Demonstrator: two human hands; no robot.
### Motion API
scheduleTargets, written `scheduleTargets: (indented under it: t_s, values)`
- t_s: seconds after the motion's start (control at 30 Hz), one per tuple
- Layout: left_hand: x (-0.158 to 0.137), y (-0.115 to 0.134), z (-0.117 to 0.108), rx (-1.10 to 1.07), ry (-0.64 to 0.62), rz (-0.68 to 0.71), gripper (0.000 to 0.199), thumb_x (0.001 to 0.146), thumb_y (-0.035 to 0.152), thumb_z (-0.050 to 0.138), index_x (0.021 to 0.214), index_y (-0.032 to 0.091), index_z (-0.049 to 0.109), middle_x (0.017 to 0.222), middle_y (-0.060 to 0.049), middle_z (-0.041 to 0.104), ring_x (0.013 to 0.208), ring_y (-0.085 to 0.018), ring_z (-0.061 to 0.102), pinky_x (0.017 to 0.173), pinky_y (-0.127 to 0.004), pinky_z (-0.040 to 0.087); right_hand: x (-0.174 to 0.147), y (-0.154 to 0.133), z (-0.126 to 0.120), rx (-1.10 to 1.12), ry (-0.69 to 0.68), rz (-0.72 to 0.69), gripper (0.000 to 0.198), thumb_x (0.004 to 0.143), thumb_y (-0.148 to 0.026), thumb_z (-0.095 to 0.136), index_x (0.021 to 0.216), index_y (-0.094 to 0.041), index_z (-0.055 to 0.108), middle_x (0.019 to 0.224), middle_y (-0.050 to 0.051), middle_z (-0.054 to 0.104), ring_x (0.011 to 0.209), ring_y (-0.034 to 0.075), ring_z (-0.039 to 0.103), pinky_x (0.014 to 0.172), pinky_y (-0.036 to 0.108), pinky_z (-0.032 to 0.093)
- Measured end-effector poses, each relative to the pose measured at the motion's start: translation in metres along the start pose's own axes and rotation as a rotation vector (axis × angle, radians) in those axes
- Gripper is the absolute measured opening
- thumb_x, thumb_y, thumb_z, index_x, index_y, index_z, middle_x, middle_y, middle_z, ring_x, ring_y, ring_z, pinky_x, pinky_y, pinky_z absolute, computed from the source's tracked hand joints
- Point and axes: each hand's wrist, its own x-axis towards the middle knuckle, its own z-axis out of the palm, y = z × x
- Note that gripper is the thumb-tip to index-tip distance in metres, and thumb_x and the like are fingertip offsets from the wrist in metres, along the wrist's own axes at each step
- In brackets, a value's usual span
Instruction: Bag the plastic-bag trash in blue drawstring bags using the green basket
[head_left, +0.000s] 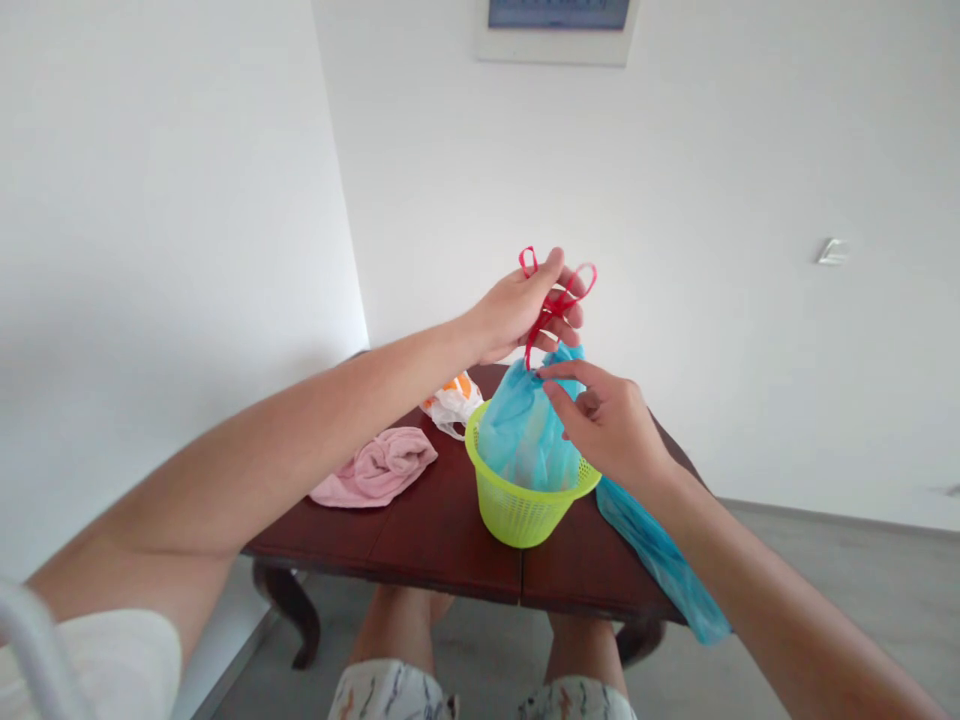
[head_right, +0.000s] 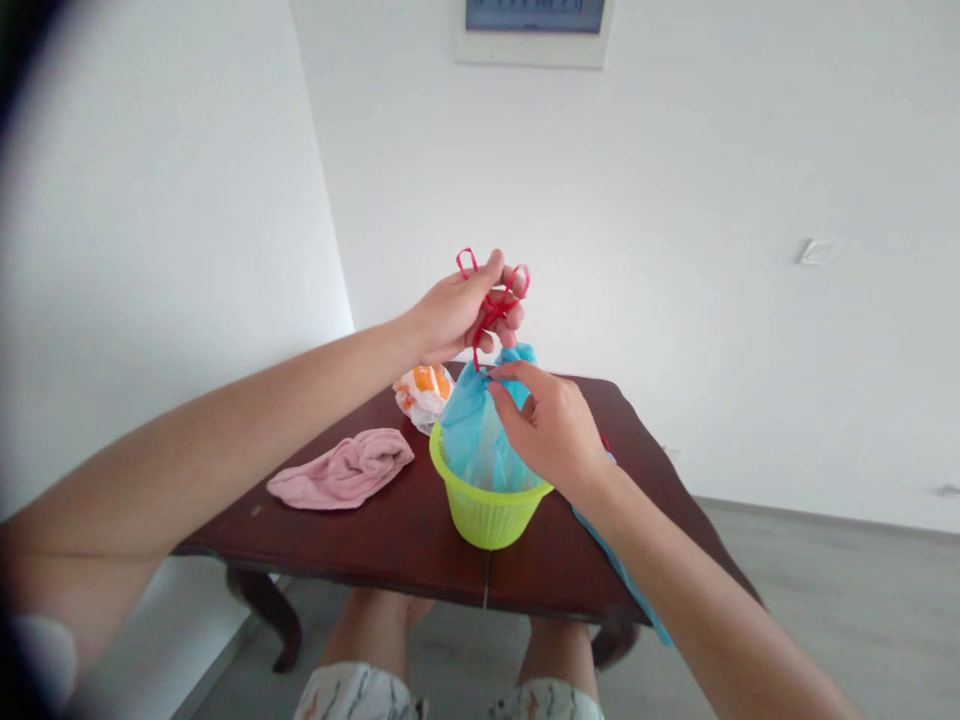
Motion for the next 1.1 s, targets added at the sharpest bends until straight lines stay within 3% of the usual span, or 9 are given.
scheduleTargets:
  t_s: [0.1,0.17,0.27,0.37,0.5,0.63,0.73,0.97,1.1]
  values:
    - [-0.012,0.012,-0.006,0.383,-0.099,0.338,0.057,0.128,0.071,0.043,0.11,0.023,0.069,0.087,-0.007,0.076,0.081,-0.021,0.081,0.074,-0.032,0.062,0.002,0.001,-0.003,0.099,0.105,-0.028,0.021,0.119,-0.048,0.073,0.121,-0.028,0.077,0.091,0.001,0.082,0.047,0.011,0.058,0.045,0.029,0.039]
    - [-0.017,0.016,-0.009,0.633,-0.172,0.544,0.041,0.129,0.054,0.05,0.109,0.024,0.069,0.097,-0.009,0.08,0.095,-0.024,0.081,0.087,-0.036,0.062,0.008,-0.002,-0.005,0.187,0.231,-0.079,0.024,0.121,-0.052,0.07,0.116,-0.028,0.071,0.096,0.001,0.081,0.05,0.01,0.055,0.044,0.028,0.036]
    - [-0.017,0.016,-0.011,0.807,-0.24,0.641,0.026,0.127,0.036,0.05,0.112,0.024,0.068,0.107,-0.011,0.082,0.102,-0.025,0.079,0.093,-0.039,0.06,0.019,-0.008,-0.007,0.273,0.376,-0.181,0.036,0.123,-0.058,0.067,0.104,-0.028,0.065,0.086,-0.001,0.069,0.056,0.011,0.054,0.048,0.028,0.04]
    - [-0.017,0.012,-0.011,0.787,-0.264,0.546,0.019,0.125,0.029,0.051,0.125,0.024,0.068,0.107,-0.01,0.083,0.095,-0.024,0.077,0.088,-0.037,0.057,0.027,-0.009,-0.006,0.299,0.403,-0.215,0.04,0.122,-0.062,0.069,0.101,-0.028,0.062,0.087,-0.002,0.065,0.059,0.012,0.054,0.051,0.029,0.042]
    - [-0.022,0.009,-0.009,0.552,-0.312,0.366,0.021,0.126,0.037,0.051,0.131,0.026,0.068,0.097,-0.005,0.08,0.083,-0.02,0.075,0.078,-0.031,0.055,0.025,-0.003,-0.004,0.245,0.37,-0.203,0.029,0.115,-0.052,0.083,0.121,-0.031,0.065,0.106,0.0,0.071,0.06,0.011,0.056,0.049,0.03,0.041]
    - [-0.027,0.01,-0.009,0.314,-0.388,0.229,0.036,0.128,0.055,0.051,0.125,0.025,0.071,0.084,-0.002,0.075,0.074,-0.018,0.072,0.069,-0.029,0.055,0.02,0.002,-0.007,0.169,0.379,-0.218,0.025,0.115,-0.045,0.083,0.134,-0.034,0.07,0.105,0.001,0.072,0.06,0.014,0.058,0.049,0.033,0.041]
    - [-0.027,0.01,-0.01,0.224,-0.418,0.198,0.049,0.125,0.067,0.057,0.111,0.024,0.072,0.082,-0.004,0.074,0.07,-0.017,0.071,0.063,-0.027,0.054,0.018,0.002,-0.01,0.105,0.372,-0.229,0.028,0.115,-0.041,0.082,0.141,-0.035,0.076,0.091,-0.002,0.069,0.06,0.016,0.056,0.052,0.034,0.042]
    - [-0.021,0.008,-0.008,0.12,-0.443,0.096,0.065,0.115,0.081,0.07,0.09,0.021,0.071,0.077,-0.006,0.074,0.069,-0.016,0.072,0.064,-0.026,0.06,0.019,-0.003,-0.006,0.01,0.461,-0.321,0.01,0.111,-0.038,0.087,0.116,-0.031,0.083,0.074,-0.004,0.059,0.061,0.016,0.05,0.057,0.035,0.043]
    - [-0.022,0.003,-0.005,0.047,-0.395,0.017,0.06,0.115,0.075,0.075,0.094,0.019,0.077,0.082,-0.007,0.079,0.072,-0.015,0.075,0.066,-0.025,0.062,0.016,-0.008,-0.003,0.084,0.481,-0.28,0.013,0.113,-0.04,0.085,0.108,-0.03,0.079,0.074,-0.003,0.064,0.058,0.016,0.052,0.054,0.034,0.039]
